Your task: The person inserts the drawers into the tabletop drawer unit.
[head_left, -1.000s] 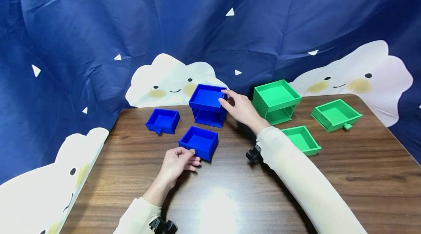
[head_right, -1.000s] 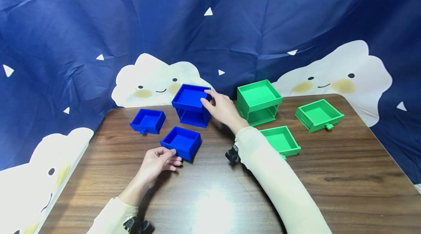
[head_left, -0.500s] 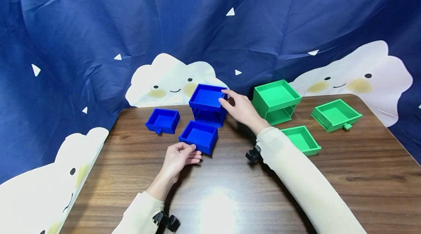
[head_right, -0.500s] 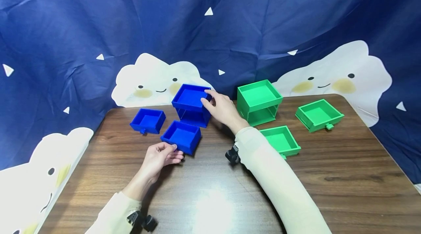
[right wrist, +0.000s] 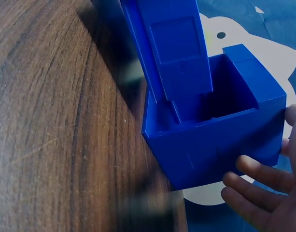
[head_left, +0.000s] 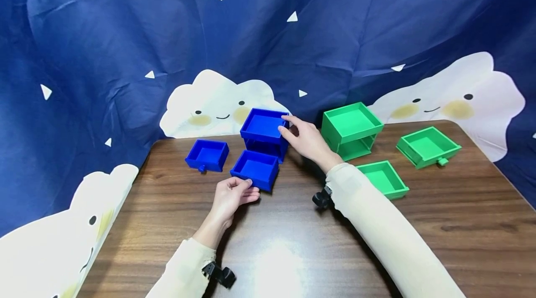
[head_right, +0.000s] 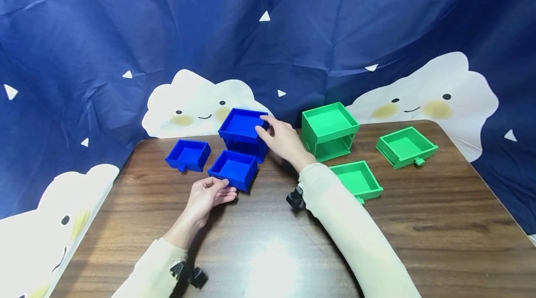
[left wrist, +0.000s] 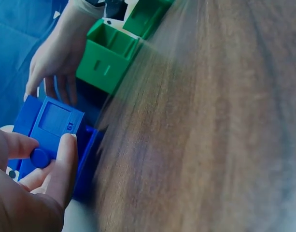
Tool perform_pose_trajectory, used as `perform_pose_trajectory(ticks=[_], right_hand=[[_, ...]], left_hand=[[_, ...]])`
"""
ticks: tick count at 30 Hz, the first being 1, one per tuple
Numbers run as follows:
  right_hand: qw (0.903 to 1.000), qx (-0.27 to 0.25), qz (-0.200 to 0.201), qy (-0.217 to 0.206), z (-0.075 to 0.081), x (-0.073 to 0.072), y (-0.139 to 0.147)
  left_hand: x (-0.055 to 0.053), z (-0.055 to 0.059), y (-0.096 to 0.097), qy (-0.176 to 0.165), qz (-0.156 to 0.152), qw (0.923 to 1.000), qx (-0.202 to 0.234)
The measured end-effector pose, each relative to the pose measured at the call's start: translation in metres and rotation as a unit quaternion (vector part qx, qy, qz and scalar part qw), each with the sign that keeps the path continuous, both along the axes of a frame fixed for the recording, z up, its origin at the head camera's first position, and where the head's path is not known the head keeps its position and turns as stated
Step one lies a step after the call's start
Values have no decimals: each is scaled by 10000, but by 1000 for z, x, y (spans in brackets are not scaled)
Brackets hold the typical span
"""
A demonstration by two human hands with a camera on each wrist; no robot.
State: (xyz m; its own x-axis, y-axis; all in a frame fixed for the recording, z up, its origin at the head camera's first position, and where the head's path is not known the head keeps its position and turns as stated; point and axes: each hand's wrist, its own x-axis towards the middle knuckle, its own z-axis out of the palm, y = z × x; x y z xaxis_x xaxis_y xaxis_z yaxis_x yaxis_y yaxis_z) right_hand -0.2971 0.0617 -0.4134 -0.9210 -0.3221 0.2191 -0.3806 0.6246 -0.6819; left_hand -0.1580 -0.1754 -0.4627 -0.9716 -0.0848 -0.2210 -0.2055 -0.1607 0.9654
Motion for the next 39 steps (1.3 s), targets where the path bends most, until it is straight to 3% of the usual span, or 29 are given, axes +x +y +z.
perform_pose_trajectory(ticks=[12,25,39], right_hand=[[9999,-88,-55,-17,2,1,-1],[9989,-224,62,-418,6,2,-1],[9991,-176,43,-379,10,1,-2]], left_hand=[[-10,-2,4,9,-24,10000,12],[-21,-5,8,-153,108,9998,-45],[-25,-4,11,-218,154,9996,-40]])
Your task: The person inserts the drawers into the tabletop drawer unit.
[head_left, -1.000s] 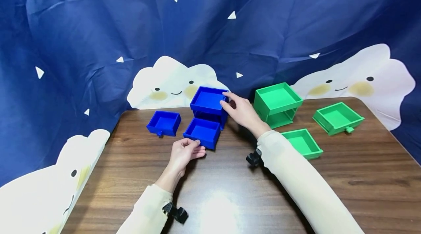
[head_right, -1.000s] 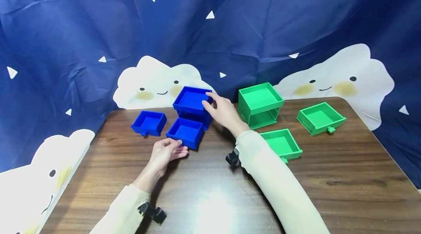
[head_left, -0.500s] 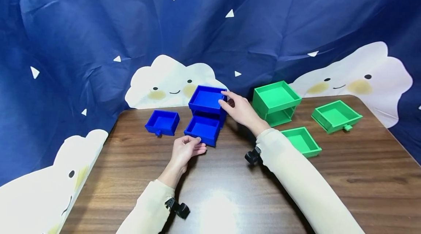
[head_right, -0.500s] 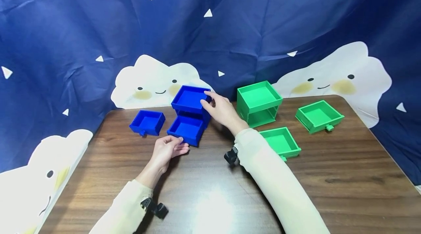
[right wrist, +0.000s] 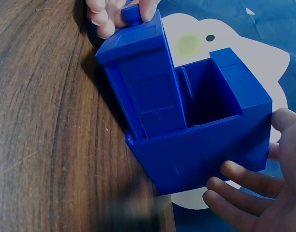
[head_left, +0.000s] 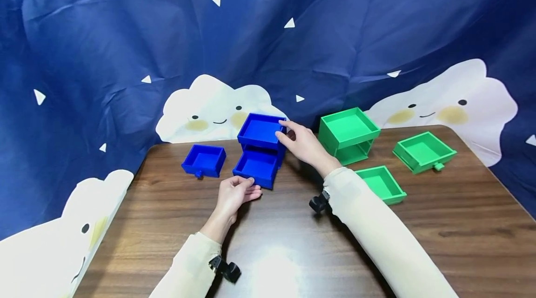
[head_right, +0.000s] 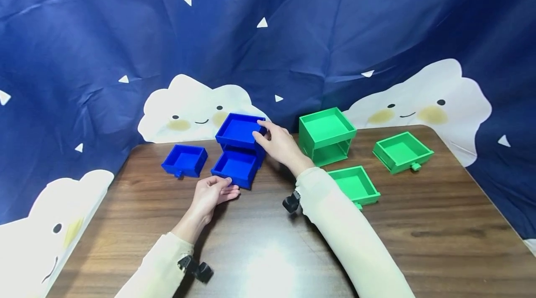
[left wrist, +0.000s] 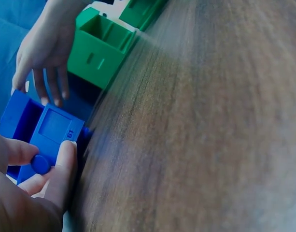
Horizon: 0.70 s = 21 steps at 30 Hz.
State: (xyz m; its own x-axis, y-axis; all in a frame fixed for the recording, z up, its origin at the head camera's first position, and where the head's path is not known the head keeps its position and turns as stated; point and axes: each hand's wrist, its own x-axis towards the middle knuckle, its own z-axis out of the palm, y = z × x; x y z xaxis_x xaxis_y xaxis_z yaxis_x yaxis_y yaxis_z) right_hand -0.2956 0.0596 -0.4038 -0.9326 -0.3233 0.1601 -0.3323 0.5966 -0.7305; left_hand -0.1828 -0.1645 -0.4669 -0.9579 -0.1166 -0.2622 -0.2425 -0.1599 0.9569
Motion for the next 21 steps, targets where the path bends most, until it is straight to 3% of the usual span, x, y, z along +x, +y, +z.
perform_pose_trajectory(ticks=[9,21], right_hand=[[10000,8,1,36,1,2,1],[10000,-1,11,44,1,0,-1]], left_hand=[[0,0,3,-101,-33,9999,-129],[-2,4,-2,-160,-408,9975,-552]])
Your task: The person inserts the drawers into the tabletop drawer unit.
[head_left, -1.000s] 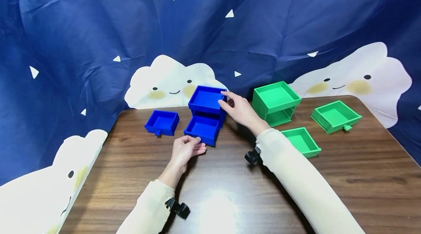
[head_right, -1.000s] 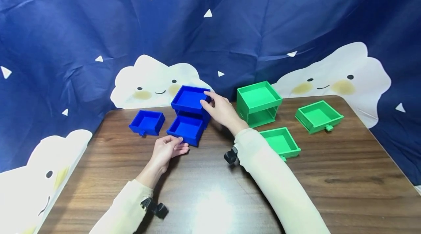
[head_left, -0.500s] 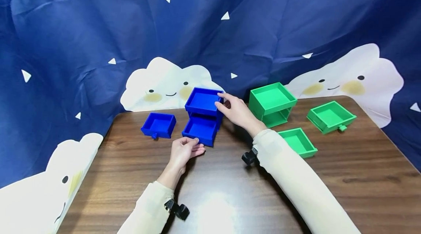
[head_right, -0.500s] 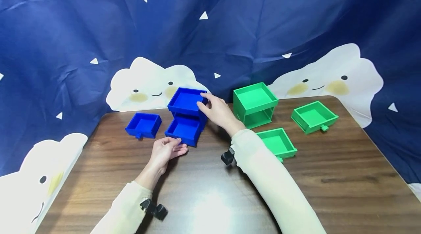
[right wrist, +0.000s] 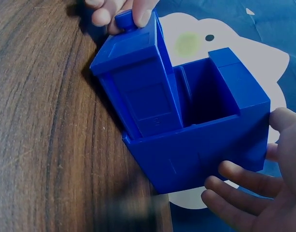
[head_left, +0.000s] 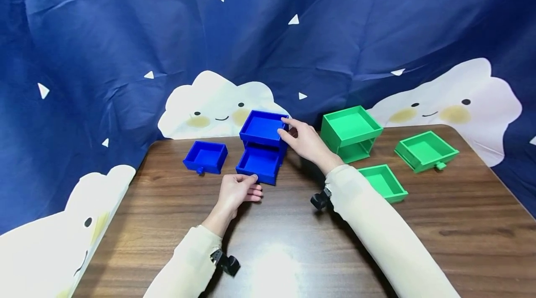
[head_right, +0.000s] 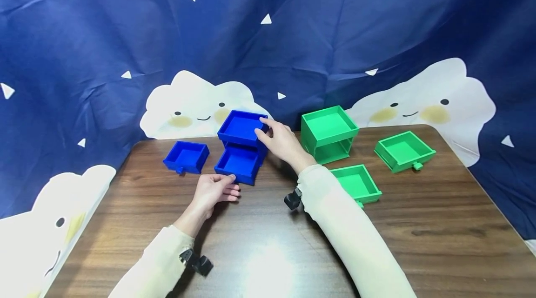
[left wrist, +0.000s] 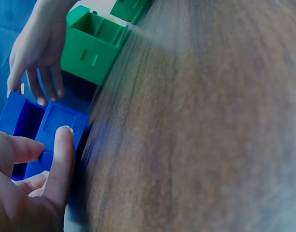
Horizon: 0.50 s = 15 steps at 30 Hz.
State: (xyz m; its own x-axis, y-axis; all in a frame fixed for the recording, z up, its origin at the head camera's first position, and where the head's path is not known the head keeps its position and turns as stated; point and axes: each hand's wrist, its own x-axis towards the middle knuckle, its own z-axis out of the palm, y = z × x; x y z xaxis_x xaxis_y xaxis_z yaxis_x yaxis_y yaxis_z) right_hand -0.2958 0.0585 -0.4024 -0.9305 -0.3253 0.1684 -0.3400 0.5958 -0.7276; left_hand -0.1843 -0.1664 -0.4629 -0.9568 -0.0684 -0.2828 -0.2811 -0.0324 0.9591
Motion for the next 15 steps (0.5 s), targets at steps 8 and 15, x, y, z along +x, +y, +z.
perform_pose_trajectory(ticks=[8,15], right_hand=[[10000,-30,48,-62,-1,1,1],[10000,-56,7,-32,0,1,1]], left_hand=[[-3,-1,-1,-80,-111,9998,-136],[-7,-2,-3,-13,-117,9998,-150]])
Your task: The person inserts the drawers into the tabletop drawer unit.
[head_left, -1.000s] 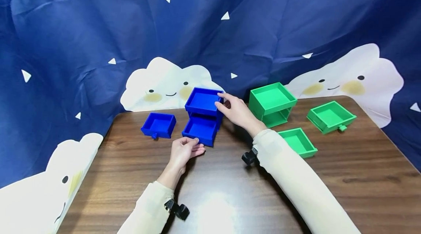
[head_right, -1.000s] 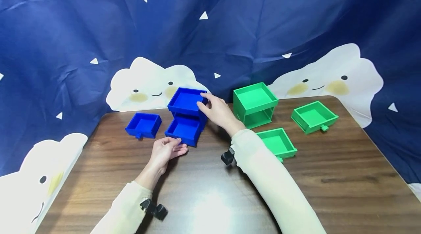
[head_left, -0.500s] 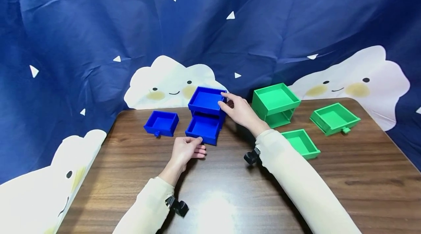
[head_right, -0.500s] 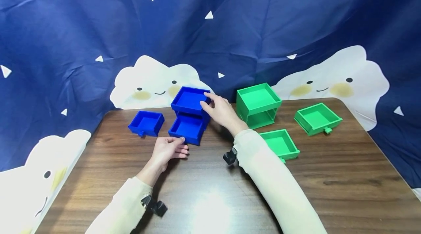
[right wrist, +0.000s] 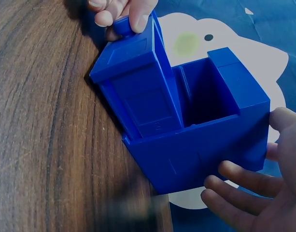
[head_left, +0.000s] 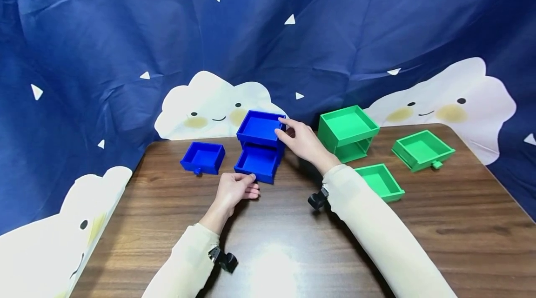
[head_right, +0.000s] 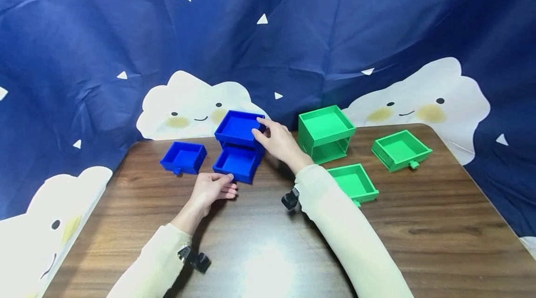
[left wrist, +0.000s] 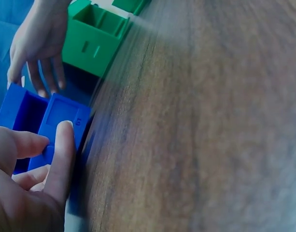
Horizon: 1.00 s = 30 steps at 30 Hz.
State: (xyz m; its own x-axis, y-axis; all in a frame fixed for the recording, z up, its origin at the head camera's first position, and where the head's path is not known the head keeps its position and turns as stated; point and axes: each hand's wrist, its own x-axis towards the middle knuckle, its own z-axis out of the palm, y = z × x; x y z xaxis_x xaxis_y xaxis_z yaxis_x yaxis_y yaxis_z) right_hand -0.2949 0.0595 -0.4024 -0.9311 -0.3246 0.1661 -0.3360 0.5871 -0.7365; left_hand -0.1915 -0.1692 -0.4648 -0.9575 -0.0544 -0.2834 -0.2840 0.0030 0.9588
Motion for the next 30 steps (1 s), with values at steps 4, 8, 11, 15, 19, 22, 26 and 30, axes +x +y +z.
perform_pose_trajectory(ticks=[4,8,11,15,19,22,26,30], right_hand=[[10000,-48,14,27,0,-1,-1],[10000,-60,6,17,-1,-1,-1],[10000,-79,6,8,-1,-1,0],[9999,-111,7,-4,-1,-1,1],[9999,-125,12,-2,-2,-1,-1],[9999,-110,-10,-1,-3,0,-1],[9999,-89,-44,56,-1,1,0],[10000,-60,-10,9,-2,1,2]], left_hand=[[-1,1,-2,20,16,10000,-5],[-3,0,-4,-14,13,10000,59],[-4,-1,-3,-22,41,9999,132],[-4,-1,-2,-7,109,9997,195],[-4,0,-2,-11,178,9996,215],[-5,0,0,-20,191,9996,215],[-9,0,3,27,181,9994,280],[-11,-1,6,24,210,9993,299]])
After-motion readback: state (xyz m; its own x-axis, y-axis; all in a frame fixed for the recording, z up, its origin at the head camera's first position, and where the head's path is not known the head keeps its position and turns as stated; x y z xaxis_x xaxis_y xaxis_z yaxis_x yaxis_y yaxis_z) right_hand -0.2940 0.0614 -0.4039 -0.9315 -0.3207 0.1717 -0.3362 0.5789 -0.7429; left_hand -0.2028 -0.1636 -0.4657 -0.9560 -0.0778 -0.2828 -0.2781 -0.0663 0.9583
